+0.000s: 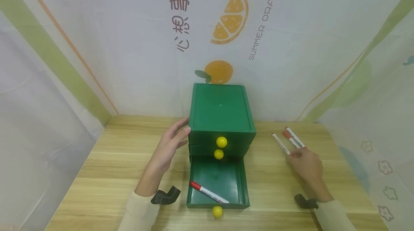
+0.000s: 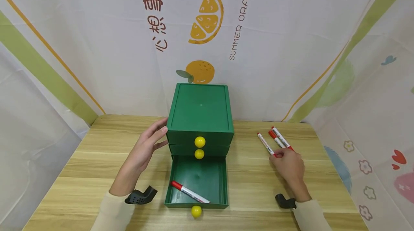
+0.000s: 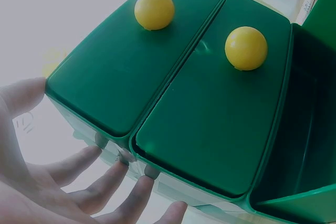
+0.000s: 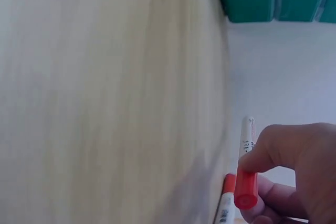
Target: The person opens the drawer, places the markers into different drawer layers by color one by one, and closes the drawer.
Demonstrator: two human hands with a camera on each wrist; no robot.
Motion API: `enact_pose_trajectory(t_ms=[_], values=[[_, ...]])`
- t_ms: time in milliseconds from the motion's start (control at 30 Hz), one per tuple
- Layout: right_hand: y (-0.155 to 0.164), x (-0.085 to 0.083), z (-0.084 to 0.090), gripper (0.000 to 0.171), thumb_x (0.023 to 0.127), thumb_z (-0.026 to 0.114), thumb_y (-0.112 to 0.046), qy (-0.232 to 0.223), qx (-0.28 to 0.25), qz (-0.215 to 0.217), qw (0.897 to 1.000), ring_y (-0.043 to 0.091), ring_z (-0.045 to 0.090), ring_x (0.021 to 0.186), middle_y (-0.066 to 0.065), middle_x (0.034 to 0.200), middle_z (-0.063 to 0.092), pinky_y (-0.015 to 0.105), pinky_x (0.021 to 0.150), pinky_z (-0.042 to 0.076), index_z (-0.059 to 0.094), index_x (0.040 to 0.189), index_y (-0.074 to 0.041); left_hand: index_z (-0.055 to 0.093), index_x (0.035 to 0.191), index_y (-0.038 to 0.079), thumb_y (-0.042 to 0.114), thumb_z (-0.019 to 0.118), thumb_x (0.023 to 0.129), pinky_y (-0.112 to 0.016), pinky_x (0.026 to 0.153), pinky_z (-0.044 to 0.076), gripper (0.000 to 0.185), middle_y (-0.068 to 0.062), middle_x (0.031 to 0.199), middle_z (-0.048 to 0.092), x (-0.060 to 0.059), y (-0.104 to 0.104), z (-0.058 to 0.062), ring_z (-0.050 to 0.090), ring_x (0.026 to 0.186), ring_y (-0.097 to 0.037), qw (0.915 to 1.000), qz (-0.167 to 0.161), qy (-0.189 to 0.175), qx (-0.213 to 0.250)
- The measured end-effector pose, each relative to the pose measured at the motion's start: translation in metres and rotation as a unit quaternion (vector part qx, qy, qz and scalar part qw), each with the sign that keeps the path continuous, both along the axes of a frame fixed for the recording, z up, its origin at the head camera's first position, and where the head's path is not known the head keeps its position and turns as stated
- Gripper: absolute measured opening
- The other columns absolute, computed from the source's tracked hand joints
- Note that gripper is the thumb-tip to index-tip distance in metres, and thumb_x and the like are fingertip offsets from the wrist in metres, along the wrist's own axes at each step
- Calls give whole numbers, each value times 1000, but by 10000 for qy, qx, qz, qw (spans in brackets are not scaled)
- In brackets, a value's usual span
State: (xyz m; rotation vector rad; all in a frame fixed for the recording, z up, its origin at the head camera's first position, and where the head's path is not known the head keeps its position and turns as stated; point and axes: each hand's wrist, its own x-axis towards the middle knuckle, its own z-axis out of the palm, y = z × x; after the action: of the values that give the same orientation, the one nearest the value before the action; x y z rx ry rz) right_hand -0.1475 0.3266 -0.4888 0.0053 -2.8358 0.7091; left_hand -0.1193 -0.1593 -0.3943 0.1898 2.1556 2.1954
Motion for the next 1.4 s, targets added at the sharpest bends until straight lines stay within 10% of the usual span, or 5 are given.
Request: enact_pose_trajectory(t_ms=[1400], values=[[-57, 61, 69, 30, 75, 93, 4, 320, -614, 2089, 9755, 1, 43, 59, -20, 75, 58, 24, 47, 38, 80, 86, -21, 40, 168, 3, 26, 56, 115, -66, 124, 37, 60, -15, 174, 37, -1, 0, -1, 43, 154, -41, 10000, -3, 0, 6]])
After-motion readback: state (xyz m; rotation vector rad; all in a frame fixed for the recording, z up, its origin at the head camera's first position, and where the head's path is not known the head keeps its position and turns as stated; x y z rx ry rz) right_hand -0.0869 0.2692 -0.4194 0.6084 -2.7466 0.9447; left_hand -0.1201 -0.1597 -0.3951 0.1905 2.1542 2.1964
